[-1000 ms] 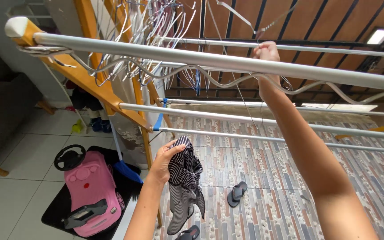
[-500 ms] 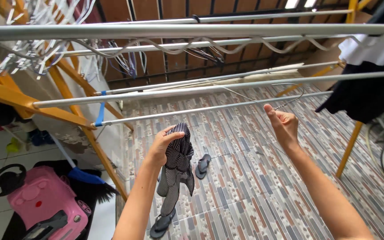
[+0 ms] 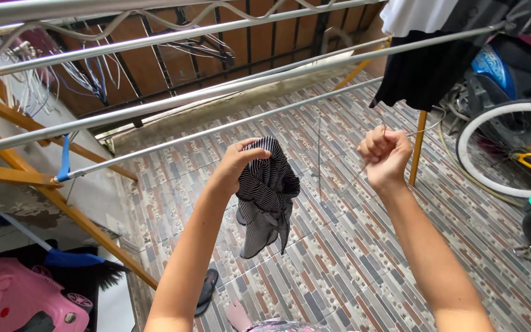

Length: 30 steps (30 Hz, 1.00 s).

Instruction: Hanging several pieces of laundry onto hangers and placing them on a drying rack.

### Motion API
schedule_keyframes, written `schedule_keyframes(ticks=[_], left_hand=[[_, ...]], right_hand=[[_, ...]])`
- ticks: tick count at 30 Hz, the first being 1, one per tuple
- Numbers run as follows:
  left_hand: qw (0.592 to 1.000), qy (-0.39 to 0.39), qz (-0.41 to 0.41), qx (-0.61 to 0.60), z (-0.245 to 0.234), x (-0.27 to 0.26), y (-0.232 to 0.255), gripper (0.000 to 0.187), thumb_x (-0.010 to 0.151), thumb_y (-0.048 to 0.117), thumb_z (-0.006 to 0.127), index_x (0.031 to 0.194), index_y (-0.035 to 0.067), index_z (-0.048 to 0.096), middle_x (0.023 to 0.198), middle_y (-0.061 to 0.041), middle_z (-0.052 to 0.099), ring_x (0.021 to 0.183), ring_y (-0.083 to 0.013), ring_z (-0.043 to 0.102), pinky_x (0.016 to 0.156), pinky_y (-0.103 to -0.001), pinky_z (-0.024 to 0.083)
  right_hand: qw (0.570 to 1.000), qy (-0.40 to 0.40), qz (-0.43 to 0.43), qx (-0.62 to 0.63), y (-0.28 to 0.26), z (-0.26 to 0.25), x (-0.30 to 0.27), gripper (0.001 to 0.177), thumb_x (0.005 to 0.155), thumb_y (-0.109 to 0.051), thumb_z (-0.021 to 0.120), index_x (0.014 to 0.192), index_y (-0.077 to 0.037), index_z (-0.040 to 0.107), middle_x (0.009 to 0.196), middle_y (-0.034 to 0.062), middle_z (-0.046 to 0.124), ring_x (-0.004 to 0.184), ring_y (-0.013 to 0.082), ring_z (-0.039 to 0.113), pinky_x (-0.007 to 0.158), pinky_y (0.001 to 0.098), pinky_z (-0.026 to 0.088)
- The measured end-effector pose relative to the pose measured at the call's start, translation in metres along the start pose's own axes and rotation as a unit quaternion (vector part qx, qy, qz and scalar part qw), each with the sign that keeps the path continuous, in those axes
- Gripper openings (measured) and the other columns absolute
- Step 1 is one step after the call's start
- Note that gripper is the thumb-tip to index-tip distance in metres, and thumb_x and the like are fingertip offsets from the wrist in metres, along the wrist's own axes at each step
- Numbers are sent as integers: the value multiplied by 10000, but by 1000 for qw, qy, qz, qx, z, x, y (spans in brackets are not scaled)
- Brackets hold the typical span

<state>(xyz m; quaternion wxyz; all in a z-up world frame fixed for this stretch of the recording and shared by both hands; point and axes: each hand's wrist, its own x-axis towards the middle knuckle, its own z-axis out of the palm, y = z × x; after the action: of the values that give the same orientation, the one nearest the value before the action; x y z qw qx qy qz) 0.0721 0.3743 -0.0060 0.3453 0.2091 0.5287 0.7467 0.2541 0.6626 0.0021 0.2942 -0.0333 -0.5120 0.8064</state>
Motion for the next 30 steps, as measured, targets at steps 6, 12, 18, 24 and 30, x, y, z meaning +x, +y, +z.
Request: schedule_keyframes(ticks=[6,12,18,24,30], left_hand=[[997,-69,-10,-17,68,5,14,413,735,66,762,1137,-14,720,890,-57,746,759,-118,706,679,-261,582],[990,-118,-32,-67,107,2,28,415,724,14,759,1132,13,687,873,-86,750,724,-140,723,642,-276,597],[992,-120,25,-30,83,10,25,411,759,42,793,1155,20,684,906,-81,749,775,-137,712,691,-284,584],[981,-48,63,177,27,32,-25,467,808,95,823,1263,87,720,1014,-60,782,978,-101,715,935,-252,521],[988,-63,54,127,-3,47,-65,448,763,-8,772,1207,4,708,1078,-62,764,933,-122,733,864,-252,591]], right_hand=[[989,-28,-45,135,-20,8,-11,334,874,-277,423,625,-137,251,570,0,213,535,150,178,585,340,228],[990,-40,-75,114,13,-19,-17,287,866,-240,400,633,-136,269,588,3,237,551,150,204,578,347,220],[998,24,-31,-40,38,-75,-28,325,901,-180,452,637,-132,270,610,-24,241,545,105,219,518,305,196],[920,-6,-66,-387,3,-86,-47,388,1007,-265,471,675,-77,401,661,-24,402,613,83,335,568,275,294],[818,8,-23,-575,-9,-92,-50,482,1011,-402,518,696,-53,623,522,30,458,525,103,399,512,347,365]])
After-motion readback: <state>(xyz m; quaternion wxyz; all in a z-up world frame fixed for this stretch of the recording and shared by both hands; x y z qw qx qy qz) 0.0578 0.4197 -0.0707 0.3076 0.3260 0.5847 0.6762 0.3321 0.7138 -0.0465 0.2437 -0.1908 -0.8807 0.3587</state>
